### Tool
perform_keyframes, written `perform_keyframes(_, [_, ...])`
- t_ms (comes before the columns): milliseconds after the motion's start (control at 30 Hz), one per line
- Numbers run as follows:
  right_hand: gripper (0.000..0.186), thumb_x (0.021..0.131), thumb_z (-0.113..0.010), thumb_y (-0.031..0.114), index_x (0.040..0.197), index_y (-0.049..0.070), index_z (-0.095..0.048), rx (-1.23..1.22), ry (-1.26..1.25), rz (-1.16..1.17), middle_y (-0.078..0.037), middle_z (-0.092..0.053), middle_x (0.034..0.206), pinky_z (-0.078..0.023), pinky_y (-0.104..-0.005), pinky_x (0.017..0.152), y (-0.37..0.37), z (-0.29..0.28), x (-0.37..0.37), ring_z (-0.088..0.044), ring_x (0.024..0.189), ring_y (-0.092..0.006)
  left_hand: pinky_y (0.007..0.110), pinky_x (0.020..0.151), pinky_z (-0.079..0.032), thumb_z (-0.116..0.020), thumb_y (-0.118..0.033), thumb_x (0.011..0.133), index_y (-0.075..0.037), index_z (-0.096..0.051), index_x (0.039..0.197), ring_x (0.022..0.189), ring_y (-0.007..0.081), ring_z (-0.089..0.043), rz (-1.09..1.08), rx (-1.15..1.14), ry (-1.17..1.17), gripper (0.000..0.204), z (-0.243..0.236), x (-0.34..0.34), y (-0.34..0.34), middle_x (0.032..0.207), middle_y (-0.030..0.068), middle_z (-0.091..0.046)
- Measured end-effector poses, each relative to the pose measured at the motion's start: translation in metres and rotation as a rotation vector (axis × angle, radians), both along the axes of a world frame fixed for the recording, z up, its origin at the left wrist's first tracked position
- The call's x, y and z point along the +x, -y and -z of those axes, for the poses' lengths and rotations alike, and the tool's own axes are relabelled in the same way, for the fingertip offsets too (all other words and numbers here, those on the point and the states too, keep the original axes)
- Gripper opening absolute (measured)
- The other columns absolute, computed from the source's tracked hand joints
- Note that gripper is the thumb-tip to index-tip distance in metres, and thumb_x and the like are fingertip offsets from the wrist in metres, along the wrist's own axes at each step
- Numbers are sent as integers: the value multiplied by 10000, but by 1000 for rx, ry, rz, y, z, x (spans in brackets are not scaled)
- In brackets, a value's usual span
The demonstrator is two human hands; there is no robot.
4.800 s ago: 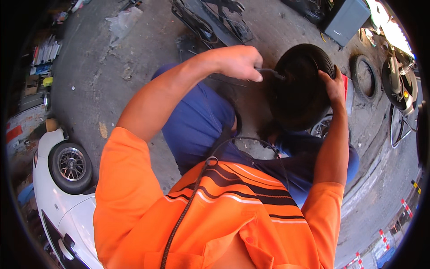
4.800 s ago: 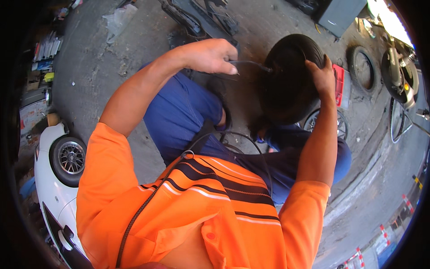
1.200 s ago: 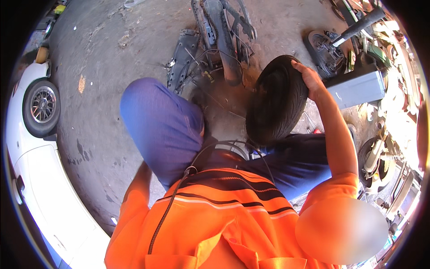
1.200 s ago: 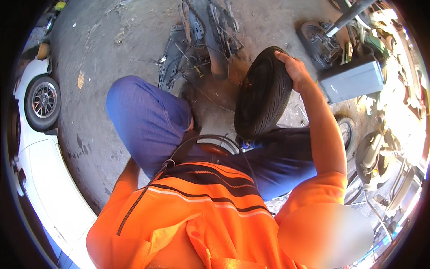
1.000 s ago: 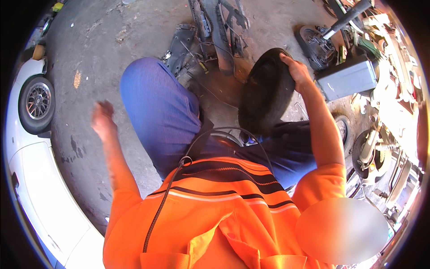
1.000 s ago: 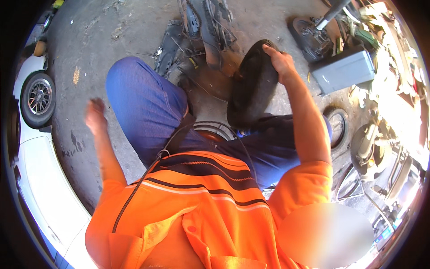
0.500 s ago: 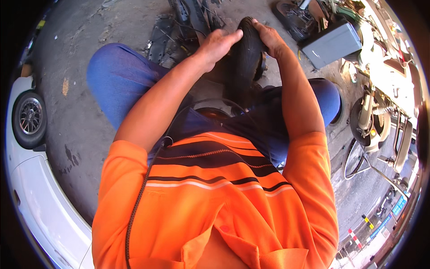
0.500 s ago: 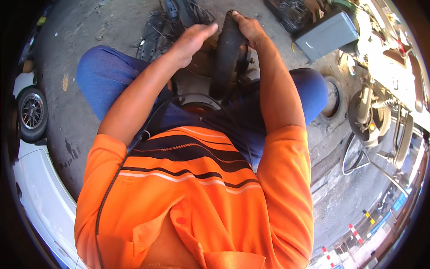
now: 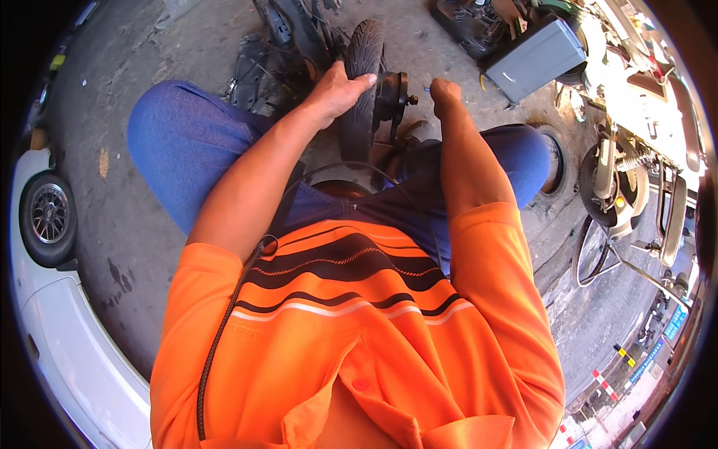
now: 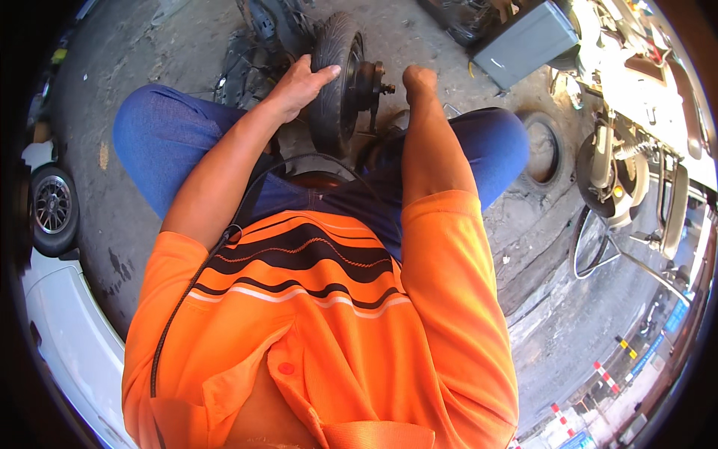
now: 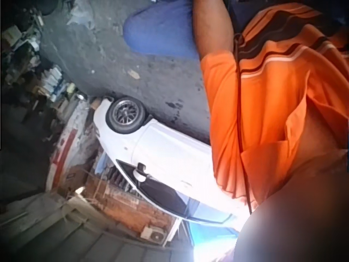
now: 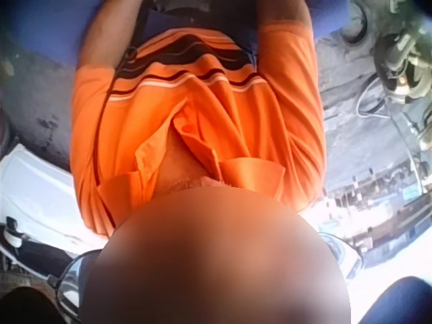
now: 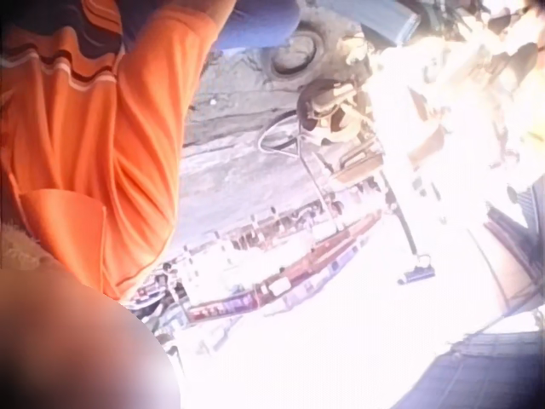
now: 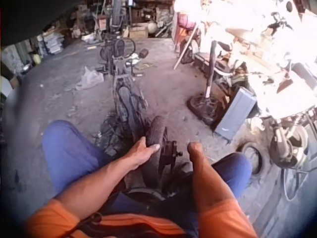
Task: The person uses a tire lever to pry the tire bead off the rim, working around the circumference to separate the tire from the wheel. After removing the tire, the person lifts it and places it onto a nearby motorcycle frame.
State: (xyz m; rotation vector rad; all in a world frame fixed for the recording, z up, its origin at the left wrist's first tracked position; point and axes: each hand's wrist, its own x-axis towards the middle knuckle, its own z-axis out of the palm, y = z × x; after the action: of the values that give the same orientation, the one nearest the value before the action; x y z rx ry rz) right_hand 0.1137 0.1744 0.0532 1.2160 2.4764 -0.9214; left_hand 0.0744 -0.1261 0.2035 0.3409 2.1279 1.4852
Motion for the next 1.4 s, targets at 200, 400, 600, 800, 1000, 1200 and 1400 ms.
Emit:
perform_keyframes(200, [725,885,-675,480,1374,-36,-531,-192,-210,801,-279,-517,1450,-501,-475,1006,44,44,-5,-544,1298,-429,408,1074,-443,-705,-256,957,109,-410,1409,1260,287,-561,-2,92,305,651,13,-28,7,1374,232,-562])
perform_keyframes(400, [1109,779,-796,579,1495,-101,-292,-845,-497,654,-337,-433,1482,-445,-471,1074,110,13,2,-520,1315,-428,432,1053,-468,-685,-273,976,75,-395,1431,1223,274,-592,112,120,408,642,5,-49,12,1361,198,-580])
perform_keyframes(600, [958,823,-744,619,1433,-55,-441,-531,-550,614,-269,-553,1349,-445,-628,969,127,-19,-4,-542,1250,-397,411,1082,-422,-746,-330,922,143,-382,1401,1259,281,-550,11,103,359,765,-20,-46,12,1371,248,-551])
perform_keyframes(800, [595,978,-496,614,1104,45,-612,-731,-410,936,-171,-643,939,-476,-461,663,90,-13,-3,-620,784,-312,505,1140,-353,-723,-389,937,116,-135,1549,1380,329,-460,122,188,422,989,-8,-59,34,1527,249,-422])
perform_keyframes(1000, [461,988,-577,463,799,42,-595,-796,-310,694,-37,-503,609,-347,-340,450,81,-20,-3,-453,478,-178,485,1150,-338,-733,-405,919,143,-227,1508,1367,327,-471,63,153,377,950,16,-77,35,1492,266,-452])
perform_keyframes(1200, [261,919,-691,250,944,-10,-696,-579,-405,376,-99,-643,767,-445,-342,516,77,-23,-9,-570,596,-191,515,1170,-299,-752,-462,888,133,-166,1538,1404,345,-430,107,184,394,1058,8,-77,41,1529,280,-405])
perform_keyframes(1400, [341,942,-691,342,1055,20,-671,-423,-378,418,-76,-641,854,-453,-328,571,74,-19,-14,-580,699,-186,415,1147,-360,-756,-441,887,181,-219,1507,1393,340,-454,-3,114,312,1030,-1,-70,33,1506,325,-418])
